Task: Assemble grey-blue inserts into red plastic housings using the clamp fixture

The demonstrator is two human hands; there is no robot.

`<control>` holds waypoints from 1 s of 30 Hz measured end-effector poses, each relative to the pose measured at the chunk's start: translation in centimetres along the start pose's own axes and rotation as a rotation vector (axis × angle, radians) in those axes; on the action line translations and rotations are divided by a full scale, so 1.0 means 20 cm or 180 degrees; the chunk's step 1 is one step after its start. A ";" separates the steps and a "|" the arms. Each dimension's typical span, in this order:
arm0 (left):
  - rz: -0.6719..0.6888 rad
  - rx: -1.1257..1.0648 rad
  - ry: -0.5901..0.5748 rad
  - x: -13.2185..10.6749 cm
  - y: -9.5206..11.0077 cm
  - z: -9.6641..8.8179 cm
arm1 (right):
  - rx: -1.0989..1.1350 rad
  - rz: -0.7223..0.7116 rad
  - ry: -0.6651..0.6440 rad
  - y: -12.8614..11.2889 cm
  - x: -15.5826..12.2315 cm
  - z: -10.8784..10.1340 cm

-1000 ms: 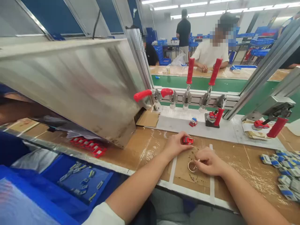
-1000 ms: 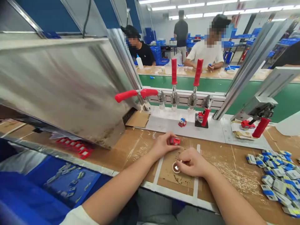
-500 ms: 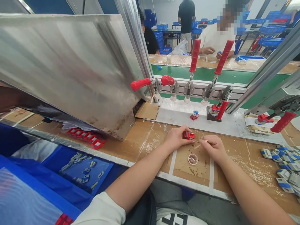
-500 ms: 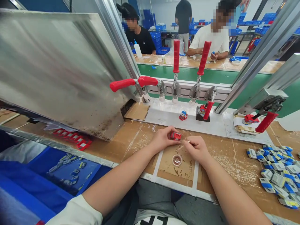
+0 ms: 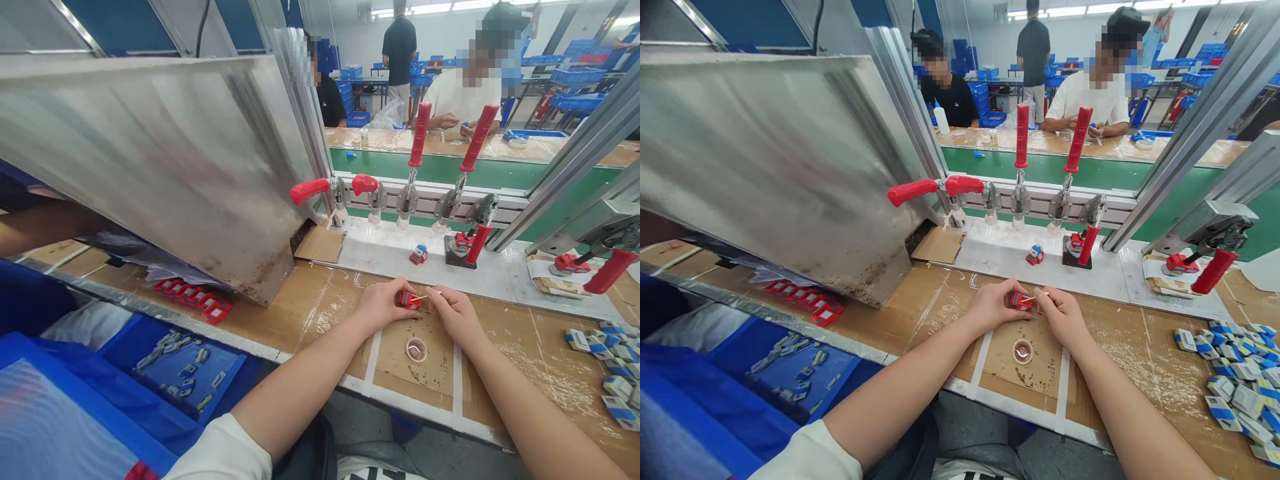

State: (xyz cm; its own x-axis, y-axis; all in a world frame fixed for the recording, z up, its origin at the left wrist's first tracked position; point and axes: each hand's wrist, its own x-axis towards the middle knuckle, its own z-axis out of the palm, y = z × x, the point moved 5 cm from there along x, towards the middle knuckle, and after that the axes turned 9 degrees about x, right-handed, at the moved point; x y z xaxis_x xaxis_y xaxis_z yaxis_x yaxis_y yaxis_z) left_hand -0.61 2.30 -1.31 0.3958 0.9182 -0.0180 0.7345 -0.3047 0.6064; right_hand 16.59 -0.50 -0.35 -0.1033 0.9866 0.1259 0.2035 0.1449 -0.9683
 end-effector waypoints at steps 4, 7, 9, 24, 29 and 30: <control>-0.0072 0.0018 -0.0045 0.00 0.01 -0.01 | -0.0047 -0.0007 -0.0011 0.01 0.00 0.00; -0.0113 -0.0019 -0.0070 -0.01 0.01 -0.01 | -0.0090 0.0039 0.0004 0.03 0.00 -0.01; -0.0121 -0.0046 -0.0053 -0.01 0.00 0.00 | -0.0096 0.0043 0.0001 0.04 -0.01 -0.01; -0.0147 -0.0145 0.0020 -0.01 -0.02 0.00 | -0.0744 -0.0292 0.0282 0.06 -0.02 -0.07; -0.0152 -0.0252 -0.0026 -0.01 -0.02 0.01 | -0.0778 -0.0382 0.0214 0.05 -0.02 -0.05; -0.0148 -0.0292 -0.0027 -0.01 -0.02 0.01 | -0.0757 -0.0379 0.0230 0.05 -0.01 -0.05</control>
State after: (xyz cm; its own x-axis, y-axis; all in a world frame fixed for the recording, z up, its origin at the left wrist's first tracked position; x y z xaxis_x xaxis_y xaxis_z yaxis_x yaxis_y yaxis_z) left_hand -0.89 2.22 -1.71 0.3674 0.9285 -0.0545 0.6989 -0.2369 0.6749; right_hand 17.78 -0.55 -1.14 -0.0723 0.9631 0.2592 0.4178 0.2652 -0.8690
